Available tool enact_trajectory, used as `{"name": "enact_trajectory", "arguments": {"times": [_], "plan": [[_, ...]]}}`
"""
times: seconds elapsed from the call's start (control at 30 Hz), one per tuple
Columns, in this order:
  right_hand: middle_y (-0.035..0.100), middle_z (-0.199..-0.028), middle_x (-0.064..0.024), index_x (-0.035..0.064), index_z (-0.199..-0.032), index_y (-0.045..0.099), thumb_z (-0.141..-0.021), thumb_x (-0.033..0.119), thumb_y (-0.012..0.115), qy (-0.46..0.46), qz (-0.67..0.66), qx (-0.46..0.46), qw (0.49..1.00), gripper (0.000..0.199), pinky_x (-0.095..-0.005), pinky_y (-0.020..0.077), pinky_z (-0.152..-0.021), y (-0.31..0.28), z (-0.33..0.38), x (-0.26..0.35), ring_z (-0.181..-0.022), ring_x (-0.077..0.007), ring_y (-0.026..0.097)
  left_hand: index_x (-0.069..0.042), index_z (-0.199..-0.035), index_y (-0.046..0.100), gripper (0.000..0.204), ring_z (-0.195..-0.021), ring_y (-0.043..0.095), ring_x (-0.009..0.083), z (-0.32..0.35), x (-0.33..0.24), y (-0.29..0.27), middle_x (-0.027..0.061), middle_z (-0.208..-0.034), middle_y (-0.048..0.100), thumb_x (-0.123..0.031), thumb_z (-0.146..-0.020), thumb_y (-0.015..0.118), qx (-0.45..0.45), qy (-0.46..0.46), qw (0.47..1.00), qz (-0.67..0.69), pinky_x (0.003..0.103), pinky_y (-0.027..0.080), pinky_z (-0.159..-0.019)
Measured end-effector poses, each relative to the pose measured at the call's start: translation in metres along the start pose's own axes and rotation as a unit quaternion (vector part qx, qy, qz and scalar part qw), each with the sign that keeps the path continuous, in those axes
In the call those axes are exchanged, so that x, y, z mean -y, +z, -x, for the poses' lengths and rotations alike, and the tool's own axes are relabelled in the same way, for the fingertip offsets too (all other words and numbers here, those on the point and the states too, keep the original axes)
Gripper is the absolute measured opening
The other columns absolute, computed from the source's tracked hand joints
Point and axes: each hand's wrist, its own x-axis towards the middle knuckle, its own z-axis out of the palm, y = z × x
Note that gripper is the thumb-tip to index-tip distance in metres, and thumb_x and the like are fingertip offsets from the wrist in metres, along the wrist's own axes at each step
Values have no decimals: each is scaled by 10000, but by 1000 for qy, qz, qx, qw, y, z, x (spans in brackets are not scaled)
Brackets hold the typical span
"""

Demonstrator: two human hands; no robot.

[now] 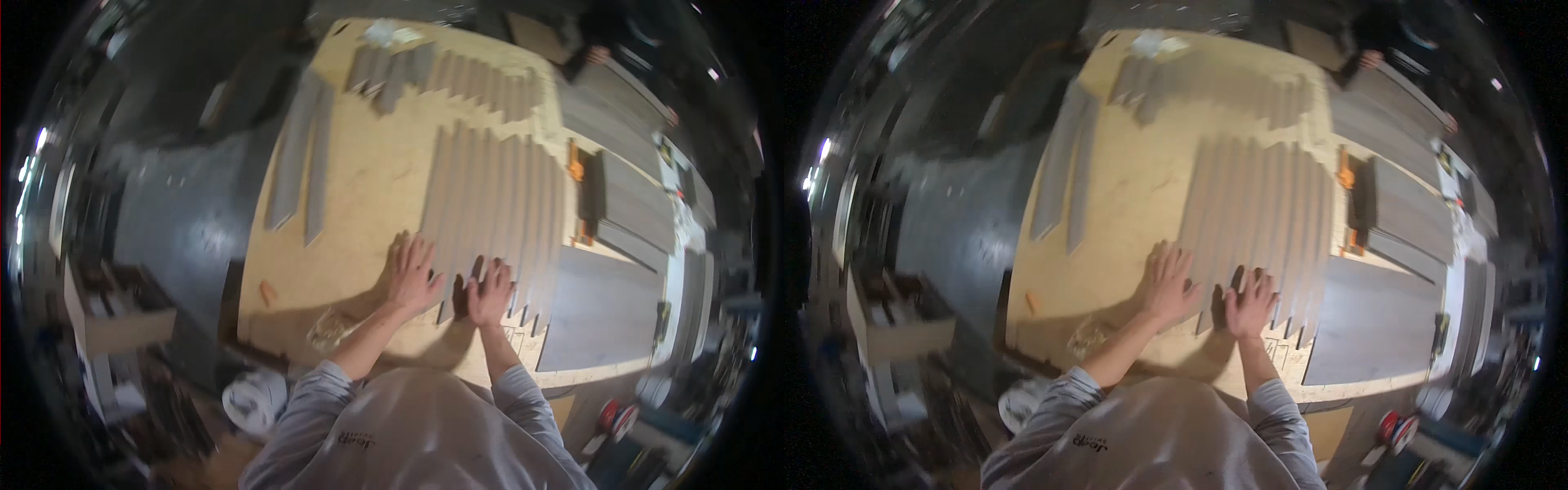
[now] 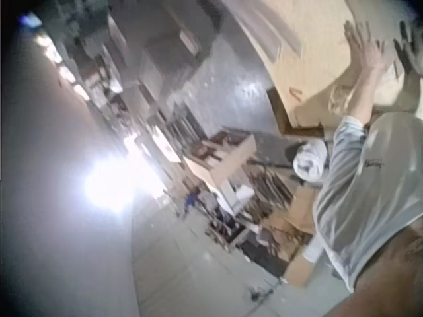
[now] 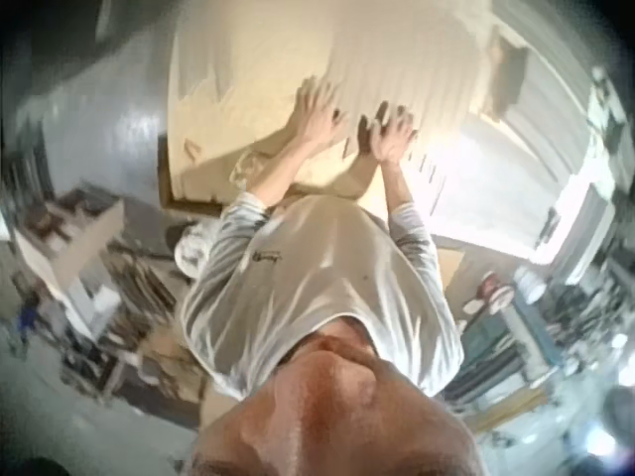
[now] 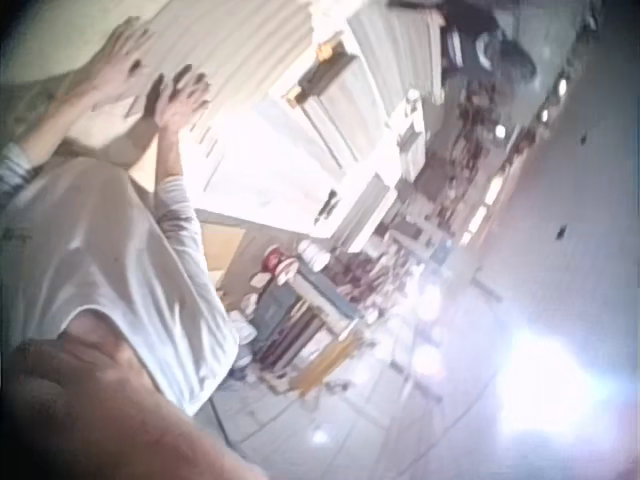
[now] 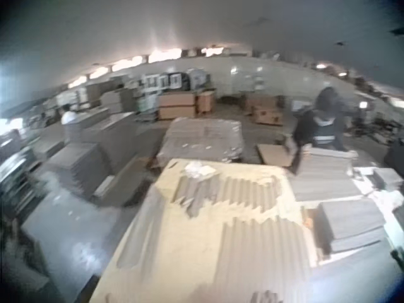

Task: Assembling and finishing wooden furniture panels by applying glue and using a nail gun.

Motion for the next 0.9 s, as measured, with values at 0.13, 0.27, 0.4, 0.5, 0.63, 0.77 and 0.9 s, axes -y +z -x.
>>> {"name": "enact_trajectory", "arguments": {"times": [0.13,0.27,0.4,0.5,0.63,0.77,0.9], "plan": [[449,-1519,-221,81,-1498,479,-939,333,665,-84,-74,-26,993,640,-637,264,-1159,-22,13,21,-1438,-452,357,-101,-1310,634,444,-1164,606,372,74,-16,-42,188,-1262,631,-315,-926,697,-17,40,962,268,468,511,-945],[562,-1385,-232,34,-1389,573,-920,222,704,-172,-197,66,963,522,-508,387,-1102,-37,32,80,-1281,-436,501,-115,-1017,759,165,-761,691,326,165,-3,-55,105,-822,715,-224,-894,743,21,64,941,330,439,553,-677],[694,-1172,-149,69,-1246,675,-849,164,770,-270,-242,174,916,419,-480,460,-994,-19,54,149,-1110,-354,627,-105,-942,750,106,-750,688,330,237,24,-58,122,-824,702,-194,-884,737,-9,-52,926,374,435,554,-680],[727,-1083,-80,126,-1192,709,-832,259,796,-321,-172,289,885,394,-471,478,-936,3,68,201,-1020,-294,673,-86,-904,727,77,-728,681,325,270,41,-64,123,-786,685,-156,-872,729,-85,-169,916,353,434,547,-667],[725,-1077,-69,138,-1098,725,-812,300,804,-359,-105,232,898,338,-437,489,-909,33,82,244,-988,-274,678,-53,-1031,688,237,-900,670,341,282,77,-66,156,-974,696,-157,-831,764,-196,-338,881,265,445,536,-784],[689,-1005,-97,96,-991,695,-820,217,783,-308,-137,351,874,227,-425,518,-853,39,78,248,-950,-282,675,-73,-1299,560,595,-1237,510,411,272,94,-81,215,-1359,534,-215,-784,823,-133,-370,911,125,505,436,-1010],[637,-931,-88,52,-974,668,-838,29,724,-256,-339,441,791,149,-382,552,-809,-21,66,241,-899,-224,667,-34,-1328,520,609,-1251,540,351,237,69,-110,195,-1341,553,-174,-807,803,-114,-315,917,214,462,450,-1046]]}}
